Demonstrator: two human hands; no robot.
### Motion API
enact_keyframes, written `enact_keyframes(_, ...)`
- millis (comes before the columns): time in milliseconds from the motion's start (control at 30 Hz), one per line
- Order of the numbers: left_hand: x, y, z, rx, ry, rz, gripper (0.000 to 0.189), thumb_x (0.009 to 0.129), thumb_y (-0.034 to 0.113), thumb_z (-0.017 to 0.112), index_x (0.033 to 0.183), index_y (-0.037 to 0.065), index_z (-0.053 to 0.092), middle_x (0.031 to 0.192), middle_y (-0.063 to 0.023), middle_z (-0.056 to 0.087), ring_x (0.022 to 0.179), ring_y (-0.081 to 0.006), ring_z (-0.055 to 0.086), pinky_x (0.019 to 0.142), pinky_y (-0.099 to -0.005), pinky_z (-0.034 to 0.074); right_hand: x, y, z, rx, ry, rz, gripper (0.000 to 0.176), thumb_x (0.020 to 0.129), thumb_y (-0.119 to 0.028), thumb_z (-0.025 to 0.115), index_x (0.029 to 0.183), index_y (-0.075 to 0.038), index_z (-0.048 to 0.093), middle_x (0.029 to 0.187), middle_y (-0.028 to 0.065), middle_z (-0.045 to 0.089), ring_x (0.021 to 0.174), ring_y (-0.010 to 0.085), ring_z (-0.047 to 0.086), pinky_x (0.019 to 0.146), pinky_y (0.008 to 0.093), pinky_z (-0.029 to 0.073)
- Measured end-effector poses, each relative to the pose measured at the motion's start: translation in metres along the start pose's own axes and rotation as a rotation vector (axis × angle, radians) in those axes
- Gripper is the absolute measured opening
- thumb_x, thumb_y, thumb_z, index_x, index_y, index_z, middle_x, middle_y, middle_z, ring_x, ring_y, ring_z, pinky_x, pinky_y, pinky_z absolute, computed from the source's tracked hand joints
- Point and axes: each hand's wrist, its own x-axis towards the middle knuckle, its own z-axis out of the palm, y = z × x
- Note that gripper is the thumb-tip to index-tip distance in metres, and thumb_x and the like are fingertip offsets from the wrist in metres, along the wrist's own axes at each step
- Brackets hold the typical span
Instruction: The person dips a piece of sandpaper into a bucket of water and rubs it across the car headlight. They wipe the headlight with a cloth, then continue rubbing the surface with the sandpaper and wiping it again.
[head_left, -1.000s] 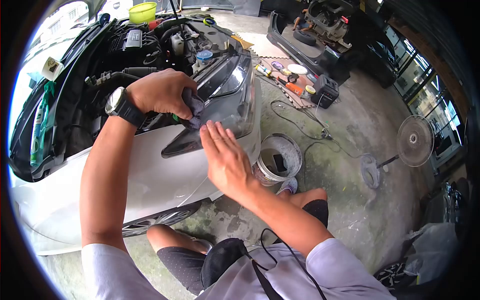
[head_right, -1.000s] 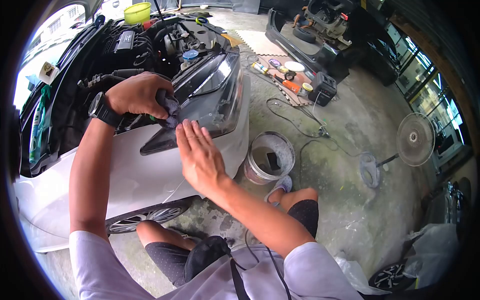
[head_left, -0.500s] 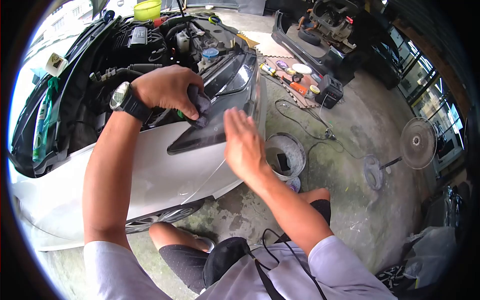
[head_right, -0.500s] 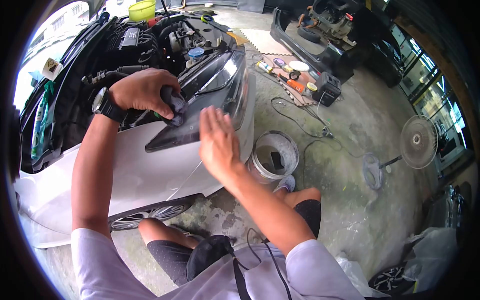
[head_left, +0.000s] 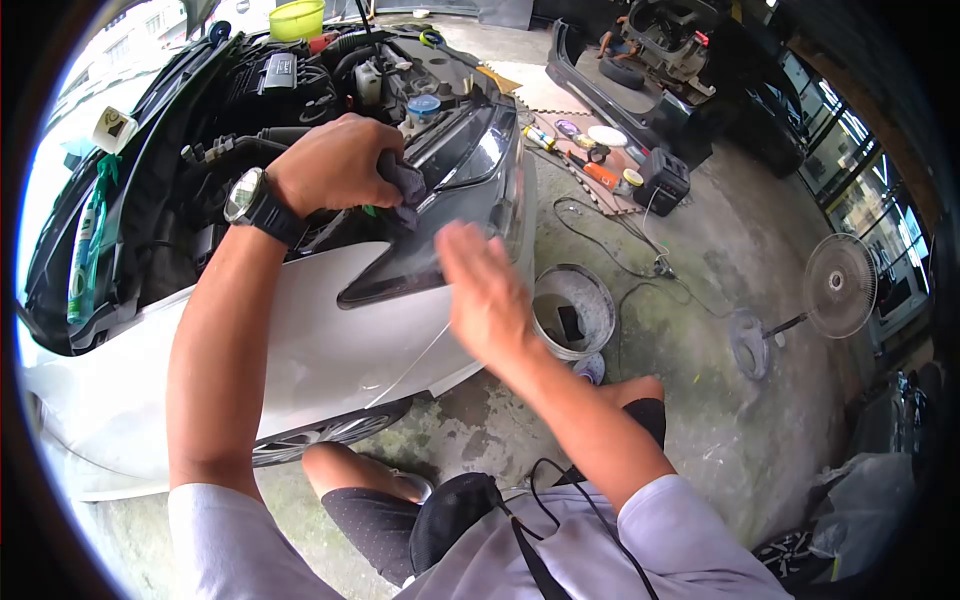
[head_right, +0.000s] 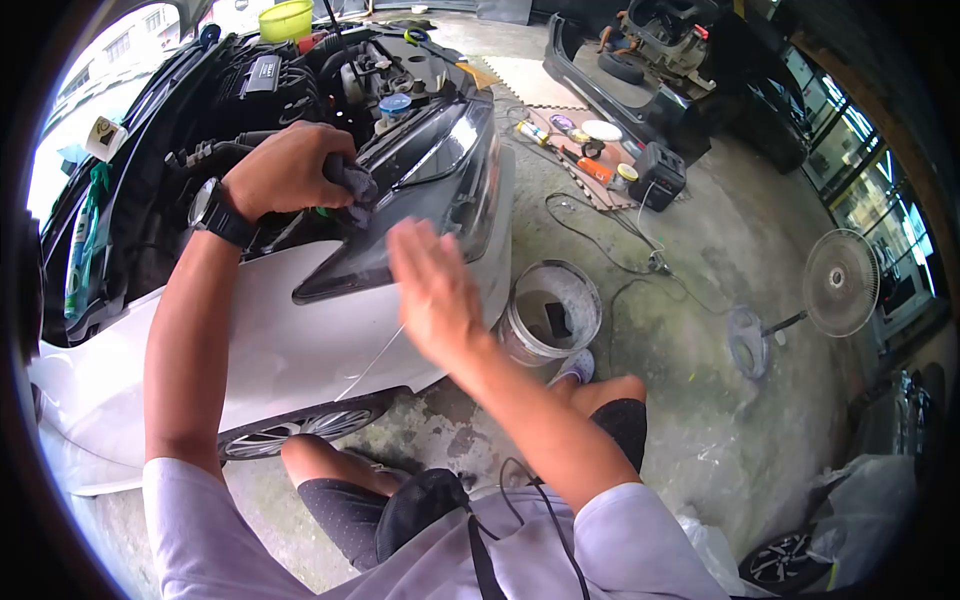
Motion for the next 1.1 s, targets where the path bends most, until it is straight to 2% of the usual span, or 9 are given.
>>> enact_keyframes(100,0.003,0.007,-0.003,-0.038,0.016,-0.031,0.042,0.070,0.027,0.082,0.104,0.002,0.076,0.095,-0.0216,0.074,0.100,-0.0406,0.071,0.092,-0.0493,0.055,0.011,0.013,-0.002,-0.024,0.003,0.153,0.051,0.093,-0.003,0.053,0.143,0.010,0.057,0.148,0.0330,0.057,0.139,0.0457,0.056,0.122,0.0568,0.038)
enact_keyframes(300,-0.003,0.018,0.002,-0.025,-0.098,0.039,0.045,0.069,0.024,0.084,0.107,0.004,0.071,0.109,-0.0181,0.071,0.108,-0.0394,0.068,0.096,-0.0470,0.053,-0.002,0.003,0.000,0.023,0.099,-0.093,0.051,0.086,0.005,0.058,0.137,0.012,0.059,0.142,0.0279,0.062,0.134,0.0463,0.058,0.115,0.0578,0.043)
enact_keyframes(567,-0.003,0.039,0.020,-0.020,-0.226,0.154,0.048,0.074,0.036,0.091,0.110,0.010,0.075,0.106,-0.0145,0.068,0.108,-0.0378,0.067,0.091,-0.0474,0.053,-0.110,0.122,-0.063,0.226,0.007,0.469,0.056,0.086,0.013,0.051,0.140,0.004,0.063,0.139,0.0285,0.065,0.129,0.0435,0.063,0.111,0.0444,0.052)
enact_keyframes(667,0.006,0.058,0.031,0.031,-0.207,0.128,0.044,0.080,0.041,0.087,0.105,0.007,0.074,0.100,-0.0150,0.066,0.100,-0.0386,0.069,0.084,-0.0499,0.054,-0.189,0.150,-0.057,0.263,-0.025,0.729,0.051,0.091,0.006,0.053,0.138,-0.007,0.068,0.092,0.0335,0.067,0.085,0.0463,0.073,0.076,0.0459,0.055)
enact_keyframes(700,0.012,0.065,0.034,0.059,-0.180,0.103,0.043,0.082,0.042,0.085,0.103,0.006,0.074,0.100,-0.0151,0.066,0.097,-0.0391,0.070,0.082,-0.0503,0.054,-0.209,0.155,-0.053,0.276,-0.068,0.863,0.049,0.091,0.005,0.053,0.136,-0.006,0.070,0.100,0.0324,0.070,0.091,0.0458,0.073,0.081,0.0458,0.056)
enact_keyframes(733,0.020,0.071,0.038,0.084,-0.194,0.077,0.045,0.085,0.046,0.082,0.101,0.006,0.073,0.099,-0.0154,0.067,0.094,-0.0401,0.070,0.079,-0.0514,0.055,-0.243,0.172,-0.030,0.299,0.025,0.794,0.050,0.091,0.005,0.052,0.137,-0.006,0.070,0.076,0.0200,0.064,0.066,0.0208,0.059,0.068,0.0369,0.050)
enact_keyframes(867,0.068,0.072,0.050,0.190,-0.270,-0.009,0.045,0.085,0.047,0.083,0.103,0.007,0.073,0.101,-0.0148,0.066,0.091,-0.0406,0.069,0.077,-0.0507,0.054,-0.299,0.199,0.026,0.252,0.113,0.704,0.041,0.087,0.006,0.053,0.121,-0.003,0.074,0.087,0.0207,0.070,0.083,0.0211,0.073,0.079,0.0369,0.056)
enact_keyframes(933,0.091,0.056,0.058,0.269,-0.072,-0.085,0.054,0.081,0.052,0.084,0.112,0.009,0.074,0.108,-0.0142,0.068,0.097,-0.0392,0.070,0.083,-0.0501,0.055,-0.276,0.191,0.017,0.330,0.068,0.979,0.032,0.086,0.003,0.057,0.112,-0.005,0.074,0.103,0.0234,0.075,0.102,0.0430,0.073,0.088,0.0474,0.056)
enact_keyframes(1100,0.089,0.047,0.047,0.292,-0.199,-0.324,0.082,0.076,0.060,0.084,0.141,0.013,0.066,0.139,-0.0161,0.064,0.122,-0.0375,0.067,0.103,-0.0482,0.052,-0.277,0.215,0.034,0.610,-0.029,1.031,0.027,0.083,0.002,0.059,0.102,-0.004,0.076,0.092,0.0203,0.075,0.089,0.0356,0.075,0.080,0.0403,0.056)
